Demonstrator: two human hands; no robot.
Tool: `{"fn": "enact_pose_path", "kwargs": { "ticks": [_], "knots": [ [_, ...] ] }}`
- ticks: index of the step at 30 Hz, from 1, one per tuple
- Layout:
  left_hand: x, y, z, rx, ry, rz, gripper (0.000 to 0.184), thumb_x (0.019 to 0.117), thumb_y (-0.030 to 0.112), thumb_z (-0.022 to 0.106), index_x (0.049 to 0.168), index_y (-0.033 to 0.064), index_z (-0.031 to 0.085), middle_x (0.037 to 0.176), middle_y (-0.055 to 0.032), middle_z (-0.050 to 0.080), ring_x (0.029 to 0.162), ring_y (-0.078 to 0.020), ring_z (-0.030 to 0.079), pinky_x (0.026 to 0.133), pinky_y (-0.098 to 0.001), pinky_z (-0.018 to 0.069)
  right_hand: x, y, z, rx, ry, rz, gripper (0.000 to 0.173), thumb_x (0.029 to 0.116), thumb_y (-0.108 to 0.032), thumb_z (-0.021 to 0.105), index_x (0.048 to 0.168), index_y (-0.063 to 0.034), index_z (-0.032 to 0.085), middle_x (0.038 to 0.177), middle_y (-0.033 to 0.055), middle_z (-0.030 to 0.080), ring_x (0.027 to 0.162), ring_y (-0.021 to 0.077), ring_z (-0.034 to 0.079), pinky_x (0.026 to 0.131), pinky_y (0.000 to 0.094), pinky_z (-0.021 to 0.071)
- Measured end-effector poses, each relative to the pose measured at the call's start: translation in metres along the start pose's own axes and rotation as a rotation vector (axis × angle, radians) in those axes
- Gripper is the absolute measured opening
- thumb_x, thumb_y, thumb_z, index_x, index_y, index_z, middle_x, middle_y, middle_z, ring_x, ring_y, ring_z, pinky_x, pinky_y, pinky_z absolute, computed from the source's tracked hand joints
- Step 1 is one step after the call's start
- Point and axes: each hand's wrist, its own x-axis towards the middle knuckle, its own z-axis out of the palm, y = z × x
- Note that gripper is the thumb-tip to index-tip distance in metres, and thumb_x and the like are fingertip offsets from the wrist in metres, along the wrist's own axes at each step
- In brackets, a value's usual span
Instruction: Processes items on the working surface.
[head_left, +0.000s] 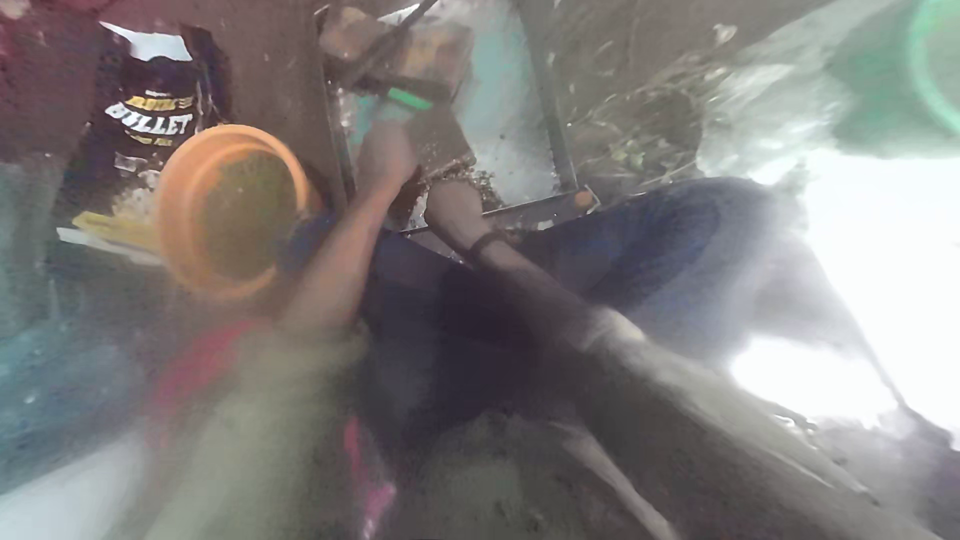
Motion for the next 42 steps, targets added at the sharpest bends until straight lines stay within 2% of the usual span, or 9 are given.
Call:
{"fn": "enact_pose_path", "kwargs": {
  "ticks": [4, 7, 13, 16, 21, 25, 34, 39, 42],
  "knots": [
    [0.0, -0.001, -0.002, -0.039, 0.001, 0.002, 0.02, 0.0919, 0.015, 0.068, 0.107, 0.0045, 0.076, 0.119, -0.0213, 0.071, 0.117, -0.0405, 0.067, 0.098, -0.0634, 0.0533, -0.011, 0.01, -0.001, -0.053, -0.066, 0.008, 0.026, 0.0981, -0.022, 0.061, 0.104, 0.0011, 0.07, 0.111, 0.0244, 0.071, 0.103, 0.0434, 0.07, 0.077, 0.0638, 0.0566],
    [-0.001, -0.002, -0.004, -0.086, 0.048, -0.037, 0.02, 0.0898, 0.016, 0.072, 0.105, 0.0038, 0.075, 0.125, -0.0207, 0.069, 0.121, -0.0382, 0.065, 0.102, -0.0603, 0.0525, -0.005, 0.006, -0.015, -0.016, 0.017, -0.032, 0.028, 0.0981, -0.025, 0.06, 0.106, 0.0013, 0.07, 0.11, 0.0246, 0.071, 0.102, 0.0433, 0.07, 0.074, 0.0635, 0.0564],
    [0.0, -0.004, 0.001, -0.055, 0.039, -0.055, 0.022, 0.0951, 0.017, 0.066, 0.109, 0.0017, 0.074, 0.12, -0.0234, 0.07, 0.115, -0.0417, 0.067, 0.096, -0.0628, 0.055, 0.035, -0.016, -0.025, -0.027, 0.046, -0.169, 0.027, 0.0978, -0.021, 0.063, 0.114, -0.0009, 0.069, 0.117, 0.0231, 0.07, 0.109, 0.0438, 0.068, 0.079, 0.0661, 0.0554],
    [0.001, -0.006, 0.003, -0.025, 0.045, -0.029, 0.024, 0.0989, 0.02, 0.061, 0.11, 0.0042, 0.076, 0.12, -0.0222, 0.071, 0.117, -0.0414, 0.067, 0.098, -0.0633, 0.0535, 0.038, -0.022, -0.025, -0.005, 0.01, -0.115, 0.029, 0.0981, -0.025, 0.064, 0.114, -0.0014, 0.07, 0.118, 0.0236, 0.07, 0.11, 0.0444, 0.068, 0.081, 0.0669, 0.0552],
    [0.003, -0.003, 0.001, -0.007, 0.024, -0.011, 0.024, 0.0895, 0.021, 0.068, 0.105, 0.0061, 0.077, 0.116, -0.0204, 0.073, 0.113, -0.0411, 0.069, 0.093, -0.0659, 0.0541, 0.013, -0.008, -0.006, -0.002, -0.039, 0.012, 0.03, 0.0963, -0.02, 0.062, 0.117, 0.0005, 0.068, 0.117, 0.0264, 0.069, 0.107, 0.0461, 0.068, 0.078, 0.0665, 0.0558],
    [0.001, -0.002, -0.001, -0.049, 0.011, -0.003, 0.022, 0.0912, 0.018, 0.069, 0.107, 0.0053, 0.076, 0.116, -0.0209, 0.072, 0.112, -0.0405, 0.069, 0.094, -0.0645, 0.0549, -0.009, 0.013, 0.0, -0.046, -0.051, -0.014, 0.025, 0.0992, -0.021, 0.058, 0.106, 0.0004, 0.07, 0.111, 0.0241, 0.071, 0.103, 0.0435, 0.07, 0.076, 0.0633, 0.0567],
    [0.004, -0.006, 0.001, -0.032, -0.005, -0.002, 0.022, 0.0949, 0.02, 0.067, 0.109, 0.0048, 0.075, 0.12, -0.0232, 0.071, 0.117, -0.0428, 0.066, 0.097, -0.0656, 0.0523, 0.023, -0.011, -0.024, 0.025, 0.012, -0.107, 0.031, 0.1013, -0.025, 0.058, 0.119, -0.0013, 0.067, 0.117, 0.0241, 0.07, 0.108, 0.0442, 0.069, 0.079, 0.0657, 0.0555],
    [0.011, -0.01, 0.005, -0.07, 0.019, -0.08, 0.024, 0.0926, 0.022, 0.068, 0.108, 0.0057, 0.077, 0.119, -0.0209, 0.072, 0.117, -0.0406, 0.067, 0.097, -0.0644, 0.0531, 0.026, -0.012, -0.028, 0.046, -0.035, -0.081, 0.029, 0.0975, -0.028, 0.064, 0.111, -0.0031, 0.07, 0.115, 0.0228, 0.07, 0.107, 0.0431, 0.069, 0.079, 0.0667, 0.055],
    [0.01, -0.012, 0.005, -0.112, 0.036, -0.088, 0.023, 0.0925, 0.021, 0.068, 0.106, 0.0054, 0.077, 0.117, -0.0203, 0.073, 0.114, -0.0392, 0.068, 0.097, -0.0631, 0.054, 0.026, -0.006, -0.028, 0.026, -0.016, -0.101, 0.03, 0.1006, -0.03, 0.058, 0.114, -0.0062, 0.07, 0.113, 0.0204, 0.072, 0.102, 0.0402, 0.071, 0.078, 0.0642, 0.0559]
  ]
}}
